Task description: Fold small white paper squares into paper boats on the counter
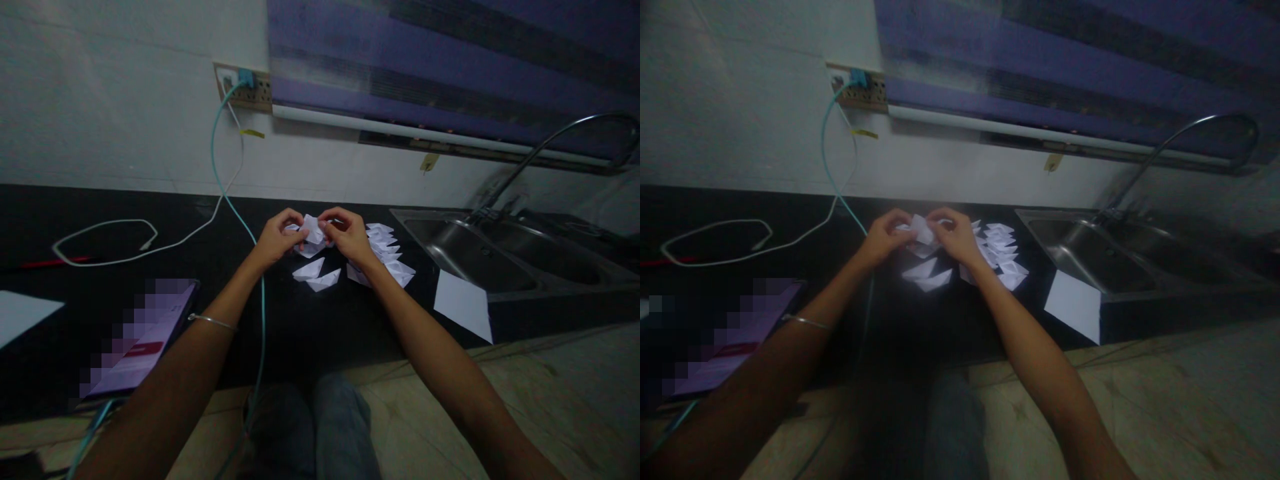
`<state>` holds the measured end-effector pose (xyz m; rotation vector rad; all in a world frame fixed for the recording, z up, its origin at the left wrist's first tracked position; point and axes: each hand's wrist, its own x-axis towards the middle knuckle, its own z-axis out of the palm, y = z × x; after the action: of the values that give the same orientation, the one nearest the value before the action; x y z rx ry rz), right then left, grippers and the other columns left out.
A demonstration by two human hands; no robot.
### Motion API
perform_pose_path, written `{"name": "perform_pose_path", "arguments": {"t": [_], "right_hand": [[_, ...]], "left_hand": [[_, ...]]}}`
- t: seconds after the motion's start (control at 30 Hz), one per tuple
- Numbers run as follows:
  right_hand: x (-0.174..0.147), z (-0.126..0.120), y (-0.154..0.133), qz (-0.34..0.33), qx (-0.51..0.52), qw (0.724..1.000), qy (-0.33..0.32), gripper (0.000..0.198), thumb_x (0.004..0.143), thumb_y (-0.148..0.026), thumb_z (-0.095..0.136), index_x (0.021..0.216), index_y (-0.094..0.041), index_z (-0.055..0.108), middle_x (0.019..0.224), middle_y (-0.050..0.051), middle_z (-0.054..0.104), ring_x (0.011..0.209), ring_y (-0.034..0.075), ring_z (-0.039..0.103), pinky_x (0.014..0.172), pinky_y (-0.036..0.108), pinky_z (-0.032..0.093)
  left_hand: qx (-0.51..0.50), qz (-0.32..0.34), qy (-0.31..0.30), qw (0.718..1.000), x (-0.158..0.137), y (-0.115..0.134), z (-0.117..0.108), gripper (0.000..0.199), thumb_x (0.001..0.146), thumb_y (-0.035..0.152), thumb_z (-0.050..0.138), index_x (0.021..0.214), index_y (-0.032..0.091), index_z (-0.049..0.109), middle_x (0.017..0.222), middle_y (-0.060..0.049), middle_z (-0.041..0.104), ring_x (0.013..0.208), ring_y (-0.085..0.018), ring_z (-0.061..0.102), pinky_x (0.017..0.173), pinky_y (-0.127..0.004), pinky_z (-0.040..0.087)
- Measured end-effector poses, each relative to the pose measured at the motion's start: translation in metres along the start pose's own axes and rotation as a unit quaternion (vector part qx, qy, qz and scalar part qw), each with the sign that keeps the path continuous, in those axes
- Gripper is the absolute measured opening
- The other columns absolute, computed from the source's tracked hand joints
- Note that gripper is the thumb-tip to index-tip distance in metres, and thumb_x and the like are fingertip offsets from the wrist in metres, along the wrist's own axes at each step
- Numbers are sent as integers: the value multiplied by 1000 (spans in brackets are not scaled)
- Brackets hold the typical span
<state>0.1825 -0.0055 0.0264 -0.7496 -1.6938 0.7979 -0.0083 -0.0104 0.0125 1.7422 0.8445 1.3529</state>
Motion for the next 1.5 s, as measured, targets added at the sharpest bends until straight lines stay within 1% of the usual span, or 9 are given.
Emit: {"name": "perform_pose_path", "arguments": {"t": [0.1,0.23,0.37,0.47,0.77,0.93,1.1,1.23,1.5], "right_hand": [[1,0,2,-5,5,1000,-6,21,80,-36,69,90,-17,66,88,3,66,55,8,54,49,22,44],[0,-2,2,1,5,1000,-31,22,81,-36,68,91,-18,64,87,2,65,56,8,54,51,22,45],[-1,-6,3,53,3,995,-82,27,78,-38,72,93,-19,62,80,0,63,56,9,55,53,23,47],[-2,-9,5,92,3,989,-120,29,76,-39,74,92,-19,60,72,-2,61,54,9,55,53,23,47],[-2,-19,-1,91,37,978,-186,32,78,-39,73,98,-16,67,76,1,65,60,12,61,59,26,51],[0,-19,6,92,67,982,-150,29,78,-40,73,94,-16,71,78,2,67,64,12,63,62,28,54],[-1,-18,3,104,64,982,-143,29,77,-40,74,91,-15,73,75,2,68,61,11,62,62,28,55],[-3,-17,-2,129,66,979,-145,31,76,-40,75,93,-15,72,72,2,68,63,13,63,63,30,57],[-1,-14,3,116,45,987,-106,31,73,-40,76,91,-14,75,67,2,67,55,12,60,57,28,55]], "left_hand": [[-5,-5,-43,999,-1,-1,1,26,77,33,71,92,14,62,81,-1,68,52,-9,60,46,-18,42],[-12,-27,-85,996,-4,4,1,22,81,32,68,91,12,67,70,-1,67,47,-9,58,44,-18,40],[-29,-50,-86,995,-6,9,1,14,79,27,69,79,12,67,60,1,64,45,-8,56,41,-18,35],[-30,-61,-86,994,-6,9,1,12,76,24,70,78,12,68,57,2,63,44,-8,55,41,-17,34],[-49,-59,-62,995,-6,15,-3,15,74,25,73,79,12,70,57,1,64,43,-8,55,41,-18,36],[-87,-69,-58,992,-4,12,-12,25,70,24,74,91,12,69,56,1,65,42,-10,57,39,-18,33],[-75,-52,-65,994,-3,11,-17,30,71,25,73,97,11,70,61,-3,70,43,-12,59,40,-19,34],[-73,-48,-63,994,-4,10,-15,29,72,23,73,97,11,70,59,-2,70,41,-11,59,41,-19,39],[-75,-27,-58,995,-4,10,-14,26,70,23,75,92,10,74,65,-5,74,43,-15,63,46,-25,50]]}}
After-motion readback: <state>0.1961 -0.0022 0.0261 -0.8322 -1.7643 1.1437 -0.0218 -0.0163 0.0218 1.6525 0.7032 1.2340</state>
